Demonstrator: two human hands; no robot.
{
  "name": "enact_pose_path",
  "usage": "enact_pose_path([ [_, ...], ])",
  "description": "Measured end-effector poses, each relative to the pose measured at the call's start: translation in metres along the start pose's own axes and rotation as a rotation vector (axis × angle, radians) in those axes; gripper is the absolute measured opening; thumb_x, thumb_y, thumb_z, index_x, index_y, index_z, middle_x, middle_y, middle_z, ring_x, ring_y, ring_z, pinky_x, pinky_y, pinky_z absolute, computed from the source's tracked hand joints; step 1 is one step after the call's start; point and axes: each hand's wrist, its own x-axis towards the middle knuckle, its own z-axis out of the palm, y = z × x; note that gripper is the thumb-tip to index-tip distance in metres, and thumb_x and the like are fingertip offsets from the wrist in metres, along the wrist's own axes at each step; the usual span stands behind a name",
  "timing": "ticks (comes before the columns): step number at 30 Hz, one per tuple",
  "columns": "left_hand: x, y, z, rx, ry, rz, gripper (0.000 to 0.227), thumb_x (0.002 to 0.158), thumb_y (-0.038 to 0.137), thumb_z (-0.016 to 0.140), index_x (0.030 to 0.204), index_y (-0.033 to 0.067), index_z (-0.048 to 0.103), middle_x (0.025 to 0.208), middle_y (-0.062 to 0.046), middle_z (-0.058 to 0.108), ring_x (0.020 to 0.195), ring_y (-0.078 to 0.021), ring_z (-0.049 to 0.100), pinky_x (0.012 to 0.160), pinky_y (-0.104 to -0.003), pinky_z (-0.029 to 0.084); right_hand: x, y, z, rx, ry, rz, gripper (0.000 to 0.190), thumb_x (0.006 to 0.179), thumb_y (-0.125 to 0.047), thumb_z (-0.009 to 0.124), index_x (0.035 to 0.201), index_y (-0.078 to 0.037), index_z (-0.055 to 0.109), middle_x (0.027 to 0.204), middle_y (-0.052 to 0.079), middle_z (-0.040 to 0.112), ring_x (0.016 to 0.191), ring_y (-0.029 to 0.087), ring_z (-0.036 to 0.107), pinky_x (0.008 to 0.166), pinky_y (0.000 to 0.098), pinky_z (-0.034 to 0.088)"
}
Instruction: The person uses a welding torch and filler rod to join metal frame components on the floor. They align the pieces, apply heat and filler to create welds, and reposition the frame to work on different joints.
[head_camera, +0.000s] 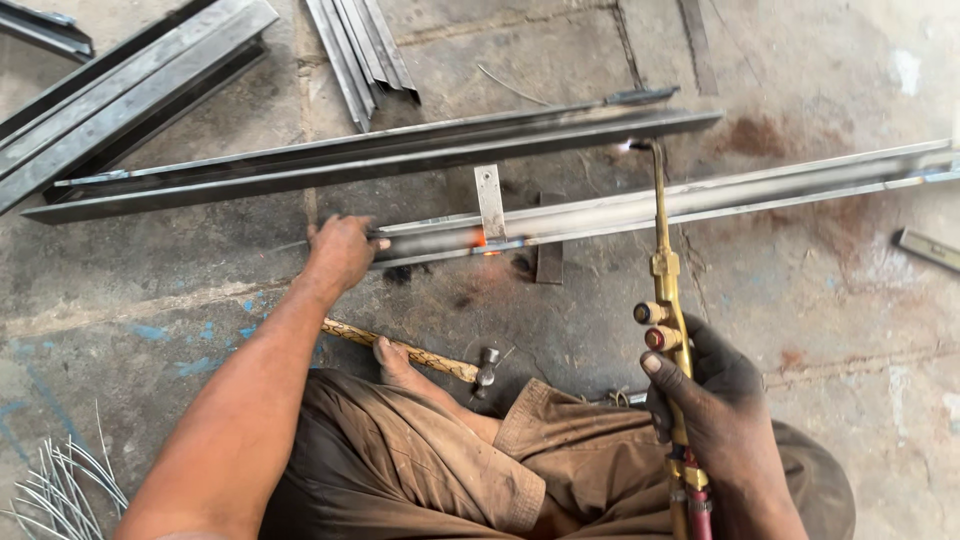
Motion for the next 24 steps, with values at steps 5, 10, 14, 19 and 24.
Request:
enact_pose_path([
  [5, 0.003, -0.001, -0.009, -0.007, -0.026, -0.072, 0.05, 0.095, 0.048, 0.069, 0.137, 0.0211, 0.065, 0.114, -0.014, 0.076, 0.117, -0.0329, 0.068, 0.114, -0.065, 0.036, 0.003, 0.005, 0.003, -0.031, -0.034, -0.038, 0.041, 0.089, -0.003, 0.068, 0.129, 0.002, 0.063, 0.069, 0.003, 0.059, 0.045, 0.01, 0.052, 0.037, 0.0258, 0.04],
  [10, -0.015, -0.008, -0.044, -0.002, -0.173, -0.147, 0.043, 0.09, 0.048, 0.075, 0.121, 0.0195, 0.075, 0.111, -0.008, 0.08, 0.112, -0.0242, 0.074, 0.124, -0.064, 0.029, -0.001, -0.002, 0.014, -0.152, -0.052, -0.049, 0.044, 0.087, -0.006, 0.071, 0.129, 0.003, 0.064, 0.069, 0.004, 0.063, 0.048, 0.01, 0.055, 0.04, 0.0278, 0.044],
  [14, -0.039, -0.011, -0.041, 0.08, -0.156, 0.03, 0.057, 0.073, 0.037, 0.09, 0.125, 0.0235, 0.07, 0.123, -0.005, 0.071, 0.121, -0.0274, 0.063, 0.117, -0.066, 0.027, -0.004, -0.027, 0.038, -0.306, -0.061, 0.006, 0.051, 0.084, -0.009, 0.075, 0.134, -0.005, 0.066, 0.071, 0.003, 0.064, 0.051, 0.009, 0.057, 0.044, 0.0283, 0.046],
  [19, -0.038, -0.017, -0.02, 0.06, -0.044, 0.046, 0.045, 0.101, 0.004, 0.052, 0.126, 0.0335, 0.075, 0.123, -0.007, 0.076, 0.122, -0.0247, 0.066, 0.128, -0.053, 0.026, 0.009, -0.056, 0.075, -0.497, -0.165, 0.012, 0.056, 0.085, -0.016, 0.077, 0.139, -0.013, 0.064, 0.072, 0.004, 0.068, 0.05, 0.011, 0.06, 0.045, 0.0299, 0.05],
  [24, -0.02, -0.009, -0.023, 0.179, 0.167, 0.064, 0.039, 0.1, 0.012, 0.048, 0.121, 0.0304, 0.075, 0.125, -0.004, 0.072, 0.127, -0.0252, 0.059, 0.118, -0.05, 0.034, 0.032, -0.053, 0.096, -0.618, -0.109, -0.052, 0.062, 0.081, -0.015, 0.08, 0.14, -0.017, 0.061, 0.074, 0.005, 0.074, 0.051, 0.01, 0.061, 0.044, 0.0306, 0.051],
])
